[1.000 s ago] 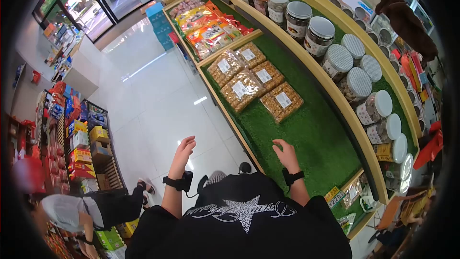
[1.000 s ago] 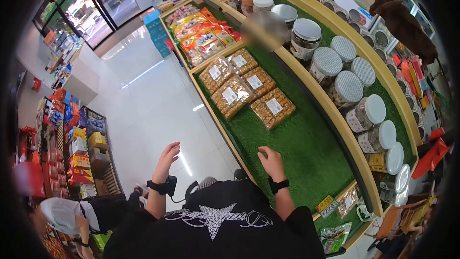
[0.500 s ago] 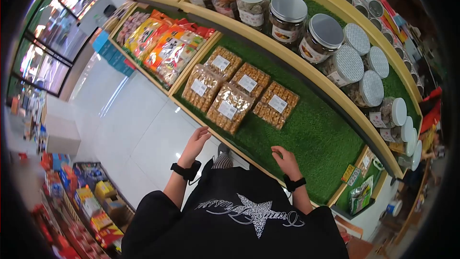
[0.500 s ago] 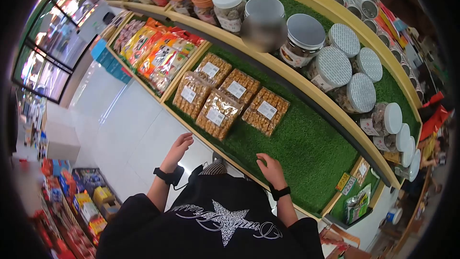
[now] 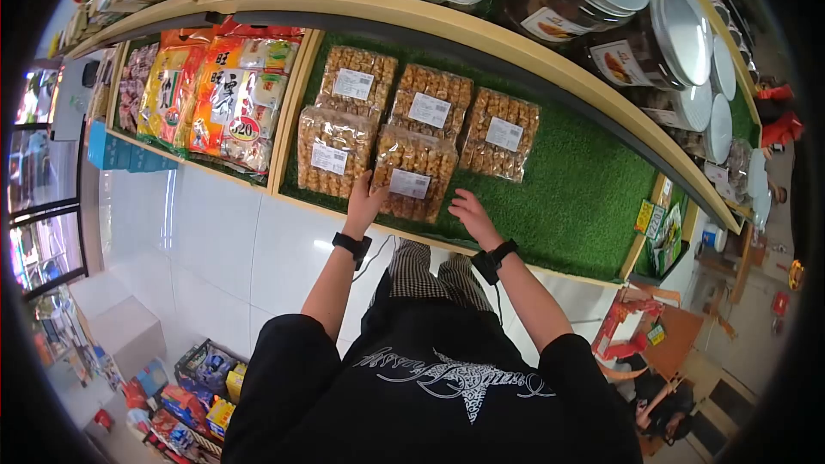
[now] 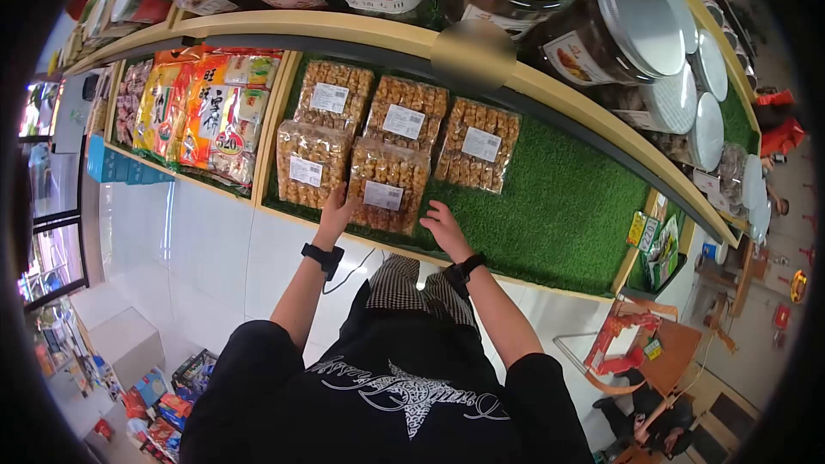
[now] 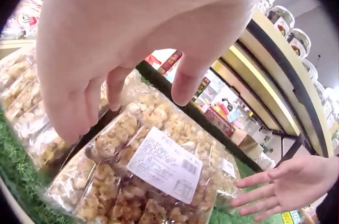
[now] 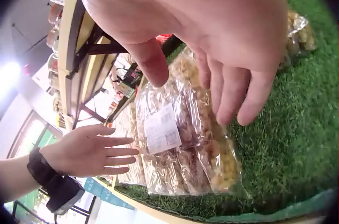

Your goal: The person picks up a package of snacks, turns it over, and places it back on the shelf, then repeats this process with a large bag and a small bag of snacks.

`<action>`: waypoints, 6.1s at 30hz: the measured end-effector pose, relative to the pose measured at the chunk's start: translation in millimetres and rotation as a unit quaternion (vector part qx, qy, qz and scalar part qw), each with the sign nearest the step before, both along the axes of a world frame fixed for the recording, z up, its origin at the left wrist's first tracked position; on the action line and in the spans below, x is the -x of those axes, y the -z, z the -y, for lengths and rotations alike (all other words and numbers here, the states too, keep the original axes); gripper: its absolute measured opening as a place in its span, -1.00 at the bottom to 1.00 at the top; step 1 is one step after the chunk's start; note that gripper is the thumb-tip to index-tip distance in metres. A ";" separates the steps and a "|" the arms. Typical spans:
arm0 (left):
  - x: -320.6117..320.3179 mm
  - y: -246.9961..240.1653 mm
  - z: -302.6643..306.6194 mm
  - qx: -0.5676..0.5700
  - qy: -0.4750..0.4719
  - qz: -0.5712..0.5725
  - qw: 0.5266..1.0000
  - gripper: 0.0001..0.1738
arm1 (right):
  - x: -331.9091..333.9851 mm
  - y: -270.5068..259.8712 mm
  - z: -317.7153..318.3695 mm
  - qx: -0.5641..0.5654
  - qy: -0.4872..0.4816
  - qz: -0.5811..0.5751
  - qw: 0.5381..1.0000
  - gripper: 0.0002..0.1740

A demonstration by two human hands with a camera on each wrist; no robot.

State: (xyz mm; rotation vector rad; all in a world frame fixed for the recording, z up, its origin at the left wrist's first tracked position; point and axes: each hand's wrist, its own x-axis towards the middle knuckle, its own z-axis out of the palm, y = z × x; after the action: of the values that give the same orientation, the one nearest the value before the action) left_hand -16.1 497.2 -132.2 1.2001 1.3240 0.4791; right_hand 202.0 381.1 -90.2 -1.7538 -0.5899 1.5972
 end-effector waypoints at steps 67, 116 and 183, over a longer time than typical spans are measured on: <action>-448.8 -212.9 471.7 0.120 0.698 0.261 0.656 -0.08 | -137.1 -175.1 591.3 -0.183 0.611 0.271 0.721 -0.22; -802.8 -144.7 479.1 0.301 0.297 -0.070 0.904 -0.02 | -709.9 -55.0 551.8 -0.070 0.270 0.008 0.960 -0.19; -164.9 -378.4 753.0 -0.617 -0.346 0.292 0.643 -0.26 | -323.8 -74.1 415.9 -0.294 -0.262 0.349 0.850 -0.42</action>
State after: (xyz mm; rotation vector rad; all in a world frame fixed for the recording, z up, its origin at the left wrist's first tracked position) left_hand 148.8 -255.8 246.2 1.2737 0.6955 2.4124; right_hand 525.8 -34.8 -16.1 -1.7108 -1.8241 0.8453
